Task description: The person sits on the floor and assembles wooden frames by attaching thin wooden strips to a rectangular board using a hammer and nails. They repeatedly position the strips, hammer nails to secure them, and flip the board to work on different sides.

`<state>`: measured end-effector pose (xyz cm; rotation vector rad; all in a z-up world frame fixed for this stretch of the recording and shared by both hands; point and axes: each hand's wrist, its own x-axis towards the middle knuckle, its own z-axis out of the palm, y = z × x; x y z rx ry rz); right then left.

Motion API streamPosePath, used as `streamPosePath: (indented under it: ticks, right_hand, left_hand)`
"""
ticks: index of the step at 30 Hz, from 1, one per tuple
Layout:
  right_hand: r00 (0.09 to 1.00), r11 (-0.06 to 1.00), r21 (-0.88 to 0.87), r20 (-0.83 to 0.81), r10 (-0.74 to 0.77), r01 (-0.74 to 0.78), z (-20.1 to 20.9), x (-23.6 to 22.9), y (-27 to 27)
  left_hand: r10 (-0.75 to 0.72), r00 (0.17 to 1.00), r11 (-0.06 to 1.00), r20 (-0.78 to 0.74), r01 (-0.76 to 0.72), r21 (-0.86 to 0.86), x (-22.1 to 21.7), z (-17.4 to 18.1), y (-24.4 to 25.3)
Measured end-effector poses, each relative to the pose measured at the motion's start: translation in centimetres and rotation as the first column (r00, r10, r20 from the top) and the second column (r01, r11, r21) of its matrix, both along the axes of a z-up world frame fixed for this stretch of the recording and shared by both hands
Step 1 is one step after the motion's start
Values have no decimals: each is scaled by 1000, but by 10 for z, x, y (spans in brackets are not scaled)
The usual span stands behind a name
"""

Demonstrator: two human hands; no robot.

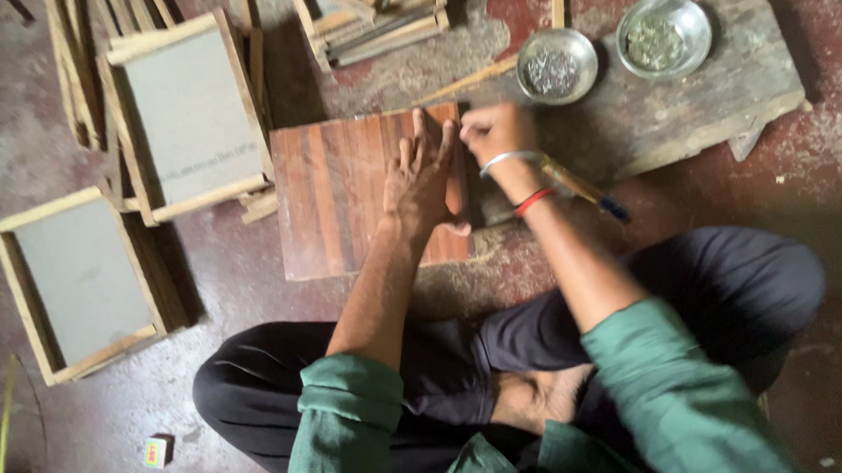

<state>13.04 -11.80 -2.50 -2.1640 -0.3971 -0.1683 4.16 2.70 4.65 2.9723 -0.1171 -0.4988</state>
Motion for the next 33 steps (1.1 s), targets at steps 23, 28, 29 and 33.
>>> streamPosePath:
  ticks: [23, 28, 29, 33]
  right_hand:
    - [968, 946, -284, 143, 204, -158, 32, 78, -109]
    - [981, 982, 53, 84, 177, -182, 32, 80, -124]
    - [990, 978, 159, -18, 138, -134, 34, 80, -126]
    - [940, 856, 512, -321, 117, 68, 40, 74, -129]
  left_hand:
    - [-13, 998, 999, 58, 16, -41, 1, -18, 8]
    - [-8, 998, 999, 67, 11, -46, 1, -19, 8]
    - [-7, 998, 999, 67, 10, -46, 2, -18, 7]
    - [-2, 998, 999, 58, 5, -53, 2, -18, 7]
